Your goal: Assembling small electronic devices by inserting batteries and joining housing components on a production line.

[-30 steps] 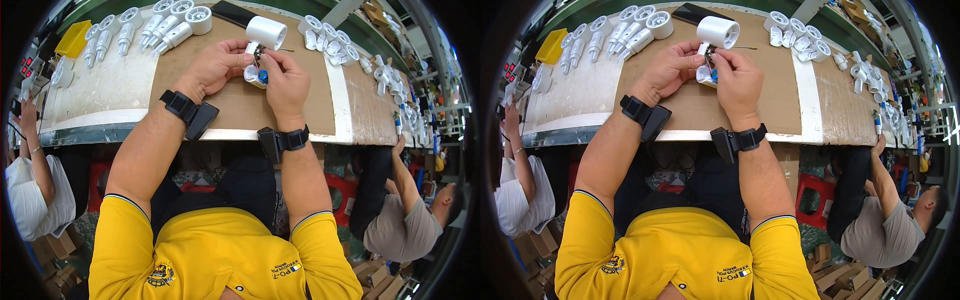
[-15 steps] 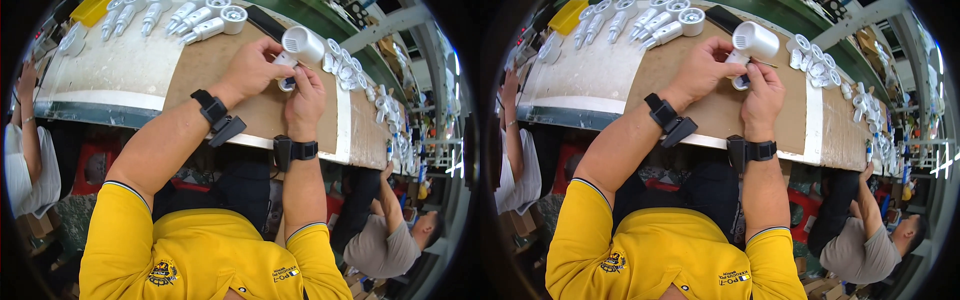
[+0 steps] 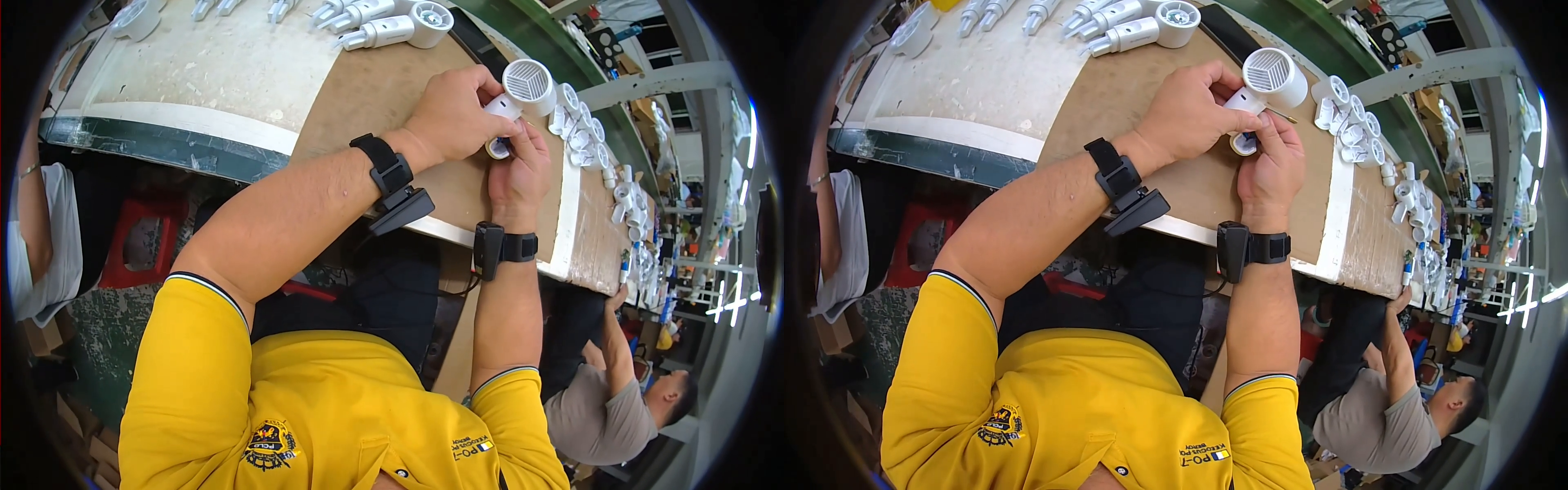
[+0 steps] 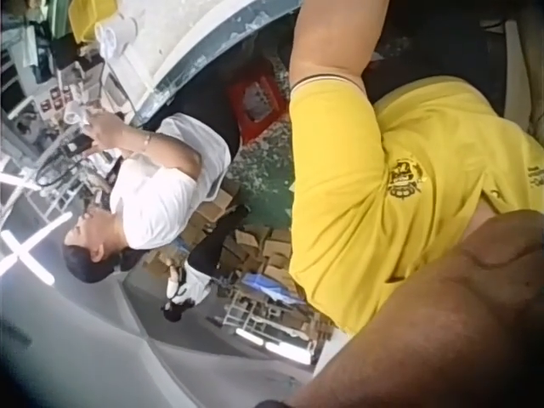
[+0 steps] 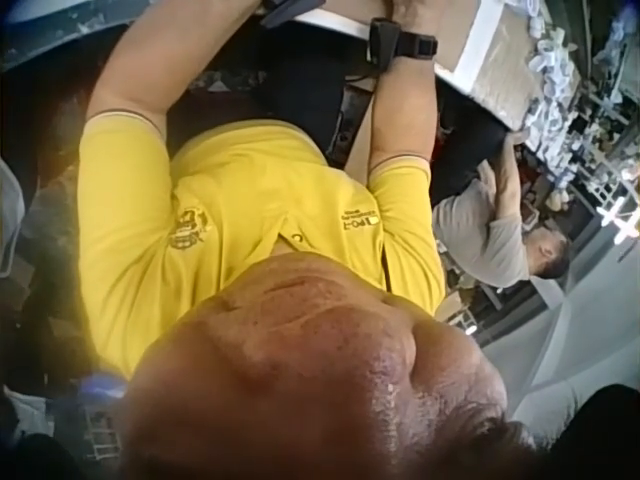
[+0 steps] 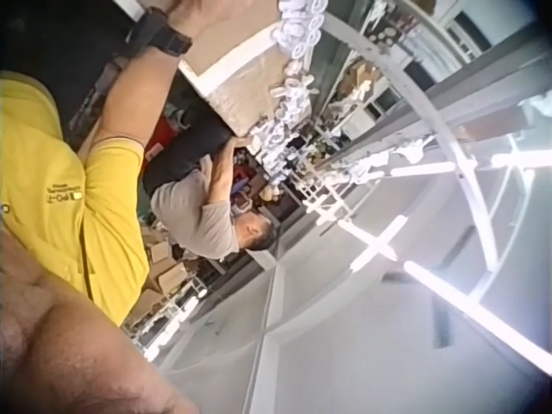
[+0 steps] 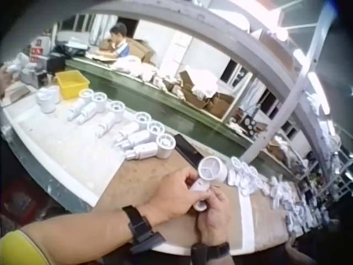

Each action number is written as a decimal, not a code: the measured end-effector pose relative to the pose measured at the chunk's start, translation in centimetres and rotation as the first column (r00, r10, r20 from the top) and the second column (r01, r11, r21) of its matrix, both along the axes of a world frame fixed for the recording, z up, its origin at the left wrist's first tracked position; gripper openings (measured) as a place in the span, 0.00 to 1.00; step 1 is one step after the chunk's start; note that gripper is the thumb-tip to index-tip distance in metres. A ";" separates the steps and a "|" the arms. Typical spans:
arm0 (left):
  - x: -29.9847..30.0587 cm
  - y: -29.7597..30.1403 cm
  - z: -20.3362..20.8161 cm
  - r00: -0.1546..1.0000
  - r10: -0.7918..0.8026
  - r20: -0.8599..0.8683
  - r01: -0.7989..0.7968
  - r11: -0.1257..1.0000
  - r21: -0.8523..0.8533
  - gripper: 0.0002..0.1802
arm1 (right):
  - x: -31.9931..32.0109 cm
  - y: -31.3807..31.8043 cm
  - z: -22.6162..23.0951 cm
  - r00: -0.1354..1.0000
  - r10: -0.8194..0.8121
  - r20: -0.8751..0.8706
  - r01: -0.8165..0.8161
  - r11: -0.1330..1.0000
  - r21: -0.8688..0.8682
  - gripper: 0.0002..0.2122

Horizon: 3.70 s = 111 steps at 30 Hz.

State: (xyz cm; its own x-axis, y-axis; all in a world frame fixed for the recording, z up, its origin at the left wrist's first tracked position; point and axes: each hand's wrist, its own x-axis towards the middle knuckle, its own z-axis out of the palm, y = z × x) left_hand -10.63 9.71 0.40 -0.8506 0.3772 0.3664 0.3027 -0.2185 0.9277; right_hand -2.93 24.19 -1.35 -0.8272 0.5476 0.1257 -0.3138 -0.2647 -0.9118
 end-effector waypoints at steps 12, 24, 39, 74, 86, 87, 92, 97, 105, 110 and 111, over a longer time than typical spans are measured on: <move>-0.1 -0.2 -0.3 0.999 0.027 -0.017 -0.028 0.998 -0.063 0.27 | -0.1 -0.3 -0.4 0.999 -0.013 -0.033 0.016 0.995 0.098 0.08; -1.7 -0.5 -1.1 0.814 -0.477 0.331 0.383 0.869 0.313 0.20 | 0.0 -2.3 1.0 0.966 -0.242 -0.086 0.250 0.809 0.532 0.09; -2.5 -1.2 -1.0 0.691 -0.580 0.432 0.431 0.810 0.398 0.14 | -0.4 -1.6 1.2 0.955 -0.179 -0.235 0.294 0.509 0.809 0.09; -2.3 -0.7 -0.4 0.772 -0.577 0.267 0.384 0.758 0.528 0.25 | 1.7 -3.2 2.7 0.998 0.046 -0.053 -0.023 0.931 0.364 0.25; -3.8 -2.5 -0.2 0.788 -0.565 0.245 0.455 0.802 0.386 0.28 | 2.9 0.0 7.1 0.924 0.238 0.298 -0.380 0.495 0.782 0.20; -3.7 -2.7 -0.2 0.809 -0.549 0.208 0.456 0.811 0.367 0.29 | 2.8 0.1 7.0 0.895 0.314 0.317 -0.444 0.555 0.703 0.21; -2.8 -3.1 1.4 0.848 -0.523 0.084 0.493 0.838 0.236 0.31 | 2.9 1.8 5.1 0.792 0.515 0.328 -0.598 0.763 0.245 0.25; -1.8 -3.1 1.5 0.857 -0.516 0.014 0.516 0.856 -0.023 0.35 | 2.6 2.8 4.8 0.550 0.677 0.489 -0.723 0.679 -0.128 0.15; -1.3 -1.5 0.6 0.900 -0.352 -0.258 0.337 0.936 -0.102 0.34 | 0.5 1.4 5.5 0.860 -0.076 0.505 -0.465 0.291 0.836 0.23; -1.1 -1.3 0.0 0.939 -0.128 -0.320 0.141 0.990 0.016 0.33 | 0.8 -3.0 7.0 0.742 -0.372 0.559 -0.485 0.279 0.829 0.23; -1.1 -1.2 0.0 0.957 -0.097 -0.272 0.125 0.989 0.085 0.32 | 1.0 -4.0 6.7 0.758 -0.418 0.501 -0.402 0.306 0.863 0.23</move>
State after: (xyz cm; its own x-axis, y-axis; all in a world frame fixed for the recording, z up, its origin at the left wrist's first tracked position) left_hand -11.71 8.54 0.39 -0.6716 0.4133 0.6149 0.5045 -0.3527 0.7881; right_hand -1.93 20.23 5.32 -0.9115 0.4060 0.0660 0.3376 0.8300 -0.4441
